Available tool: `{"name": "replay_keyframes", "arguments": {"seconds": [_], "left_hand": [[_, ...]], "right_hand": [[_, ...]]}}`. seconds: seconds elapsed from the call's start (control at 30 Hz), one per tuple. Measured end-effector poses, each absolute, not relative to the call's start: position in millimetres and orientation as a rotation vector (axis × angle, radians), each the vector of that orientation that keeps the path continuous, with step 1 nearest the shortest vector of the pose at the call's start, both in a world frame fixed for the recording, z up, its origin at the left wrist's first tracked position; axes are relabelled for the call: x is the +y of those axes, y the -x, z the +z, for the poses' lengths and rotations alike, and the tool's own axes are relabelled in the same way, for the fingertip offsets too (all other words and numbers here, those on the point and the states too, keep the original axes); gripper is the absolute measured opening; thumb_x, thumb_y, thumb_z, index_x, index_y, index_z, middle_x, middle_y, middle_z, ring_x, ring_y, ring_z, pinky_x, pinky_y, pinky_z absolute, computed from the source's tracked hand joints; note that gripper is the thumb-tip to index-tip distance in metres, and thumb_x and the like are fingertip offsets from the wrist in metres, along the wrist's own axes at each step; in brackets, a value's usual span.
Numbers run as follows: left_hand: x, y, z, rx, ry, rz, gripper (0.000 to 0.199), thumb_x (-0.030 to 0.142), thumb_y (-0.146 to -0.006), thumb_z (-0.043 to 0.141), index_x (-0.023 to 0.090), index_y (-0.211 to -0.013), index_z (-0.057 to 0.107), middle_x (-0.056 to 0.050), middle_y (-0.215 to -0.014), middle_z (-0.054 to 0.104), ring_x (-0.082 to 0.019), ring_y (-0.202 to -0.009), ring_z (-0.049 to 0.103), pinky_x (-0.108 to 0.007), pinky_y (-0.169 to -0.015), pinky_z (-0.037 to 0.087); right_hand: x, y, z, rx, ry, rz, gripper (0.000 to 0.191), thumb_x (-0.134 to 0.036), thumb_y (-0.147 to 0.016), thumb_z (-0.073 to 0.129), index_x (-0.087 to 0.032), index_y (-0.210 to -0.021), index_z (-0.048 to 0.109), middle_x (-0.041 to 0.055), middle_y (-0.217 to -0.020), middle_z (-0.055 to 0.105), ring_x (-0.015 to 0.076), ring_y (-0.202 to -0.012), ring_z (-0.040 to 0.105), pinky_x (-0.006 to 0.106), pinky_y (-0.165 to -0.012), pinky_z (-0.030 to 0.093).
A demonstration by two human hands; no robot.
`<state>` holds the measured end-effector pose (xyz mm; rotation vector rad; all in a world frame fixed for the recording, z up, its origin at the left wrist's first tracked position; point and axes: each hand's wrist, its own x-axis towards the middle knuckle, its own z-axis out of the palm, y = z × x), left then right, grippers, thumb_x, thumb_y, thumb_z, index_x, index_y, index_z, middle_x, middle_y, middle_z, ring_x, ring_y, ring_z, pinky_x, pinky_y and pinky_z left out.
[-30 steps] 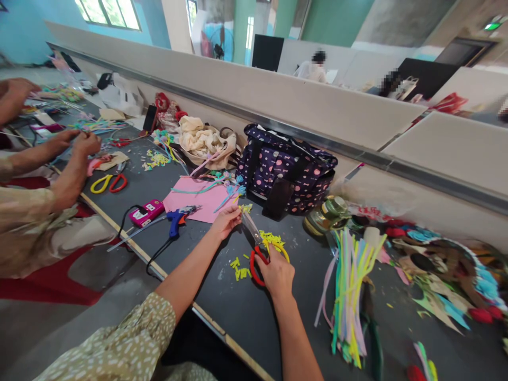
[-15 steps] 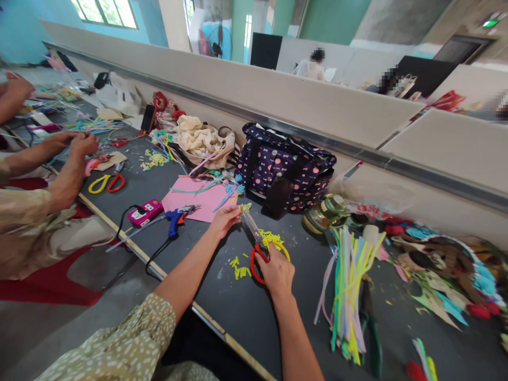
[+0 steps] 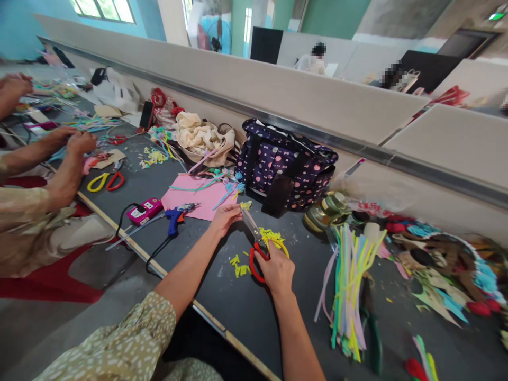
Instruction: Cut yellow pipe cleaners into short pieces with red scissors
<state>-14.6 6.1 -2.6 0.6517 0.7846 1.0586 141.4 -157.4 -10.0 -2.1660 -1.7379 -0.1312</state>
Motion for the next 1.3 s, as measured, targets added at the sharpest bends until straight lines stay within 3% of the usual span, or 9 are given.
{"name": "replay_keyframes", "arguments": {"seconds": [0.5, 0.73, 1.1, 1.3], "left_hand": [[5, 15, -1, 0.809, -0.631, 1.039, 0.024, 0.013, -0.059, 0.077, 0.009, -0.08, 0.067, -0.004, -0.06, 0.066, -0.011, -0.053, 0.062, -0.023, -0.056, 0.053], [5, 15, 0, 0.805, -0.647, 1.046, 0.025, 0.014, -0.058, 0.077, 0.009, -0.08, 0.067, -0.005, -0.061, 0.066, -0.011, -0.053, 0.061, -0.024, -0.056, 0.053], [6, 17, -2, 0.789, -0.658, 1.064, 0.024, 0.016, -0.059, 0.078, 0.009, -0.08, 0.068, -0.005, -0.066, 0.067, -0.009, -0.053, 0.059, -0.023, -0.056, 0.053], [6, 18, -1, 0.716, -0.64, 1.068, 0.029, 0.02, -0.059, 0.079, 0.01, -0.084, 0.066, -0.005, -0.074, 0.068, -0.008, -0.057, 0.059, -0.022, -0.059, 0.053]], "right_hand": [[-157, -142, -10, -1.817, 2.141, -0.193, 0.052, -0.058, -0.085, 0.042, -0.019, -0.115, 0.06, 0.0057, -0.094, 0.069, 0.0156, -0.079, 0.063, 0.024, -0.062, 0.038], [-157, -140, -6, -1.828, 2.153, -0.148, 0.049, -0.058, -0.087, 0.039, -0.02, -0.107, 0.062, 0.0047, -0.087, 0.07, 0.0161, -0.076, 0.063, 0.024, -0.059, 0.037], [-154, -140, -9, -1.778, 2.195, -0.032, 0.047, -0.054, -0.085, 0.042, -0.021, -0.113, 0.06, 0.0049, -0.093, 0.07, 0.0168, -0.076, 0.064, 0.025, -0.06, 0.038], [-153, -138, 0, -1.651, 2.292, 0.002, 0.061, -0.064, -0.077, 0.049, -0.02, -0.119, 0.054, 0.0055, -0.087, 0.069, 0.0197, -0.078, 0.064, 0.027, -0.062, 0.04]]}}
